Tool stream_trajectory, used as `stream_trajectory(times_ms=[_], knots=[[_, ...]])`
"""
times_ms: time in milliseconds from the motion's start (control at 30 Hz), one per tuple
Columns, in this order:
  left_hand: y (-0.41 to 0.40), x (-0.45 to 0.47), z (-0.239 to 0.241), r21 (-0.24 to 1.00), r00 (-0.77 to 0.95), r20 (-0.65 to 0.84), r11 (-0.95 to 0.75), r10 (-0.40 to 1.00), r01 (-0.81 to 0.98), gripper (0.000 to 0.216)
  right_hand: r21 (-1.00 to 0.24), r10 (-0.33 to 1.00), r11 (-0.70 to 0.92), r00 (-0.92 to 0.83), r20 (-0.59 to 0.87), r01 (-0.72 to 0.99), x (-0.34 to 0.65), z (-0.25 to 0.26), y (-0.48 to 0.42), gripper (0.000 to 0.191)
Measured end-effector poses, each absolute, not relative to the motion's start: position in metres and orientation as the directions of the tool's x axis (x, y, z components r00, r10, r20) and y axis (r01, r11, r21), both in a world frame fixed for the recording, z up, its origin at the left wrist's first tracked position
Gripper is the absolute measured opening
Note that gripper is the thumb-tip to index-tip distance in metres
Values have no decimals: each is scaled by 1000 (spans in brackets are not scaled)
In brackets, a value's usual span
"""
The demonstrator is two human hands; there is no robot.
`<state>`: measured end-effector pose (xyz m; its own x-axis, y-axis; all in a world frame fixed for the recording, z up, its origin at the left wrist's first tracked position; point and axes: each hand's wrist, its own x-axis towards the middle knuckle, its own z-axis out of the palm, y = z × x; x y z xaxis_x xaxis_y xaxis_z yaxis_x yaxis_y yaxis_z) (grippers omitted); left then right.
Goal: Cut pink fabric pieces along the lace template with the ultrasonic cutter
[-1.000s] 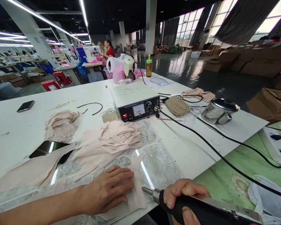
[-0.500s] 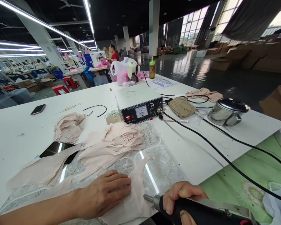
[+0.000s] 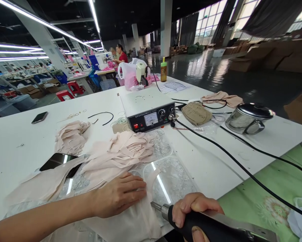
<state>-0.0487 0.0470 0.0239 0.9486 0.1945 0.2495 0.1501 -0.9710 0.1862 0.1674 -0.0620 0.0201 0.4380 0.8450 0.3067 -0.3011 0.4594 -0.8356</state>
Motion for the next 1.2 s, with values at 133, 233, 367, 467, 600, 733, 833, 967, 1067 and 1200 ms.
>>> stream_trajectory(times_ms=[133,233,367,467,600,733,833,967,1067,1200], knots=[[55,-44,23,177,969,215,-980,123,86,21,-862,879,412,379,290,-295,166,21,-63,12],[60,-43,24,166,975,204,-985,84,50,22,-858,863,417,426,270,-299,166,20,-60,12],[62,-42,26,159,975,211,-987,66,32,24,-786,745,563,570,348,-255,167,17,-42,11],[63,-42,27,164,972,218,-985,89,53,29,-760,688,612,620,376,-219,168,12,-23,11],[66,-42,26,163,975,199,-985,96,63,34,-774,694,608,592,409,-177,166,3,-10,10],[70,-42,27,176,982,173,-983,73,42,35,-787,711,592,572,408,-174,165,0,-9,10],[71,-41,27,190,985,165,-982,55,23,32,-793,720,582,569,398,-181,166,0,-10,9],[72,-41,25,209,984,171,-978,44,7,27,-792,720,582,568,399,-182,166,0,-9,8],[73,-41,24,216,982,186,-976,26,-16,24,-797,725,574,569,388,-188,166,0,-8,8],[74,-41,23,228,981,192,-973,7,-38,22,-797,722,574,577,382,-189,166,1,-8,8]])
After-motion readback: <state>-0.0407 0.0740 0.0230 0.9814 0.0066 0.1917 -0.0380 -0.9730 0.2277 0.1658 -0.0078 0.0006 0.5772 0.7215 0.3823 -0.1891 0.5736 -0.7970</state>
